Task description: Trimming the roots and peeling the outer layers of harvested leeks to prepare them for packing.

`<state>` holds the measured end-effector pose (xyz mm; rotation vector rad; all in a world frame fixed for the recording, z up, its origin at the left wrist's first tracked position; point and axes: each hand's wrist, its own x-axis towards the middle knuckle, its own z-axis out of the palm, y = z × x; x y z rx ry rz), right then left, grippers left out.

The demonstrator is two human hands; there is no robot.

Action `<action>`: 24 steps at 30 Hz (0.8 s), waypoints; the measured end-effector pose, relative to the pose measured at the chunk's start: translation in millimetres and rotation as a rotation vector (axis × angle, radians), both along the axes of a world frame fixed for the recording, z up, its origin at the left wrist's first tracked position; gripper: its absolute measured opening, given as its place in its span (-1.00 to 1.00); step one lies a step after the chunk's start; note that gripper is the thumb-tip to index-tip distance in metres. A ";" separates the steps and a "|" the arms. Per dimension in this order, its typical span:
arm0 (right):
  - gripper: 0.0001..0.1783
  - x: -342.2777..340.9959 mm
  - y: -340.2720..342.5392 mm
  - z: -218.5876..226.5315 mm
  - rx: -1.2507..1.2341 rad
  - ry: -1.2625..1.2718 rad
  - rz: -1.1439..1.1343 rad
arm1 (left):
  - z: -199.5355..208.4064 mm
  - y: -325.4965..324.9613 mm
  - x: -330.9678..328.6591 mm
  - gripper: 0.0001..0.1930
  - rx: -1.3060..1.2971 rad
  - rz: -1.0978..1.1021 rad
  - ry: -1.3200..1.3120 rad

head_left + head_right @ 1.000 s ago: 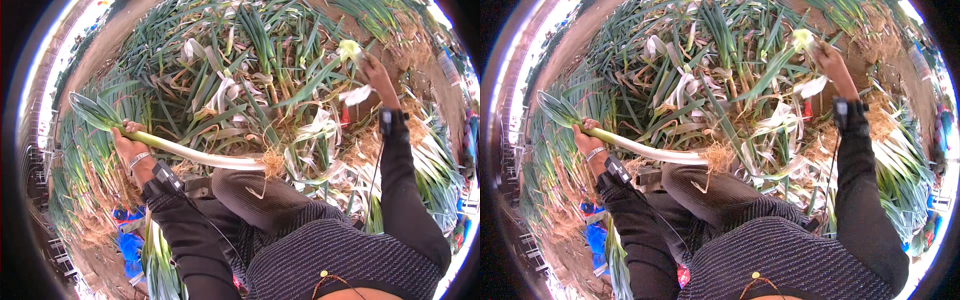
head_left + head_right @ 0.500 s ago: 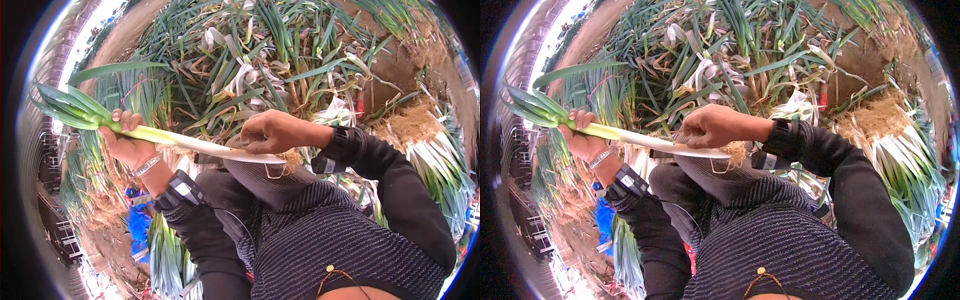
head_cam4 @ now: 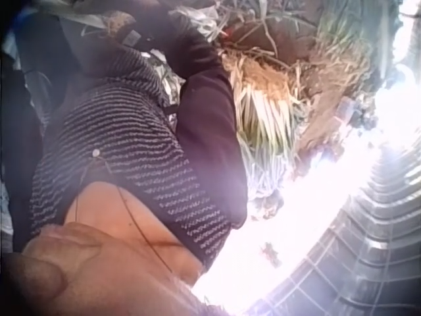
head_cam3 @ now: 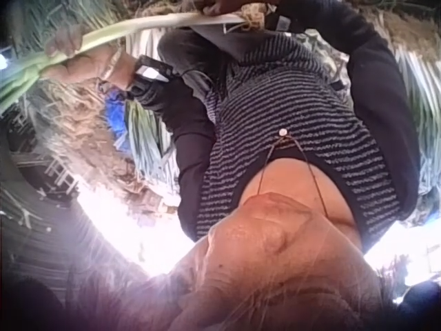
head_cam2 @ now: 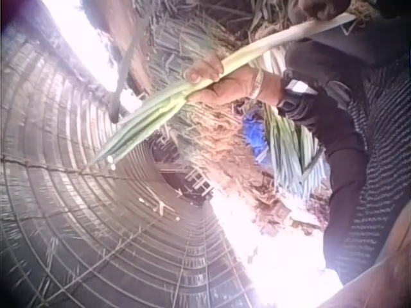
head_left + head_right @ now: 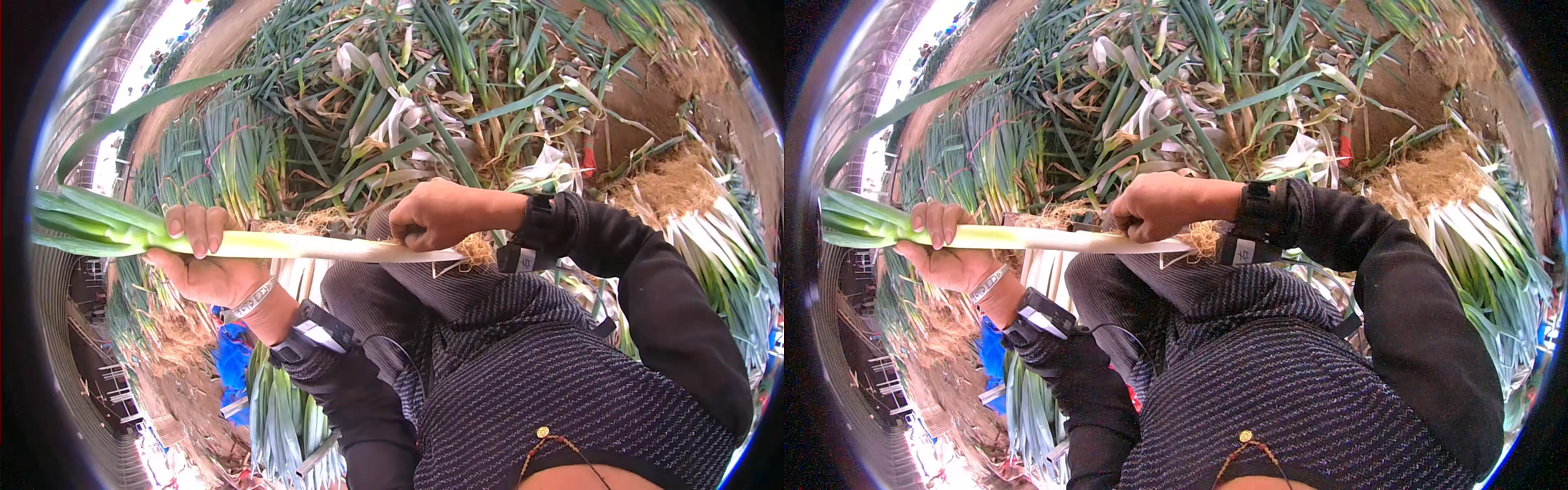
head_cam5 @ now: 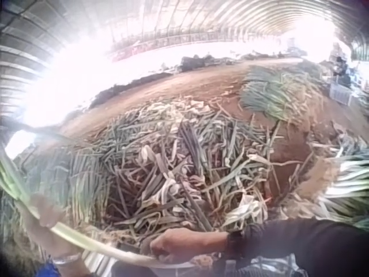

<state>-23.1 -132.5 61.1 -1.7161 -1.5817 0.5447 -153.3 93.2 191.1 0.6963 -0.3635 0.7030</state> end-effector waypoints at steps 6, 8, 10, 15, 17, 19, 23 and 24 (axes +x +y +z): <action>-0.84 2.7 -5.0 -10.6 -0.005 -0.059 -0.089 | 0.0 -6.1 -10.2 -0.56 0.042 0.027 -0.136; -0.85 4.6 -8.0 -23.8 0.010 0.140 -0.130 | 0.1 -4.4 -13.3 -0.50 0.006 0.083 -0.170; -0.84 2.7 -12.9 -21.8 0.024 0.341 -0.164 | 0.0 0.3 -18.7 -0.53 -0.016 0.105 -0.173; -0.76 0.7 -30.3 -26.7 0.028 1.172 -0.045 | -0.5 11.6 -30.0 -0.67 -0.130 0.074 -0.259; -0.70 2.5 -37.3 -39.5 0.084 1.187 -0.079 | -2.0 16.8 -34.3 -0.67 -0.153 0.067 -0.266; -0.59 11.7 -43.2 -40.8 0.116 1.311 0.024 | -9.9 27.3 -38.3 -0.67 -0.174 0.110 -0.283; -0.66 24.4 -69.1 -36.4 0.358 0.616 -0.219 | -30.0 43.4 -48.7 -0.66 -0.174 0.134 -0.257; -0.62 32.1 -78.7 -36.1 0.312 1.057 -0.226 | -36.4 43.5 -46.3 -0.64 -0.200 0.131 -0.265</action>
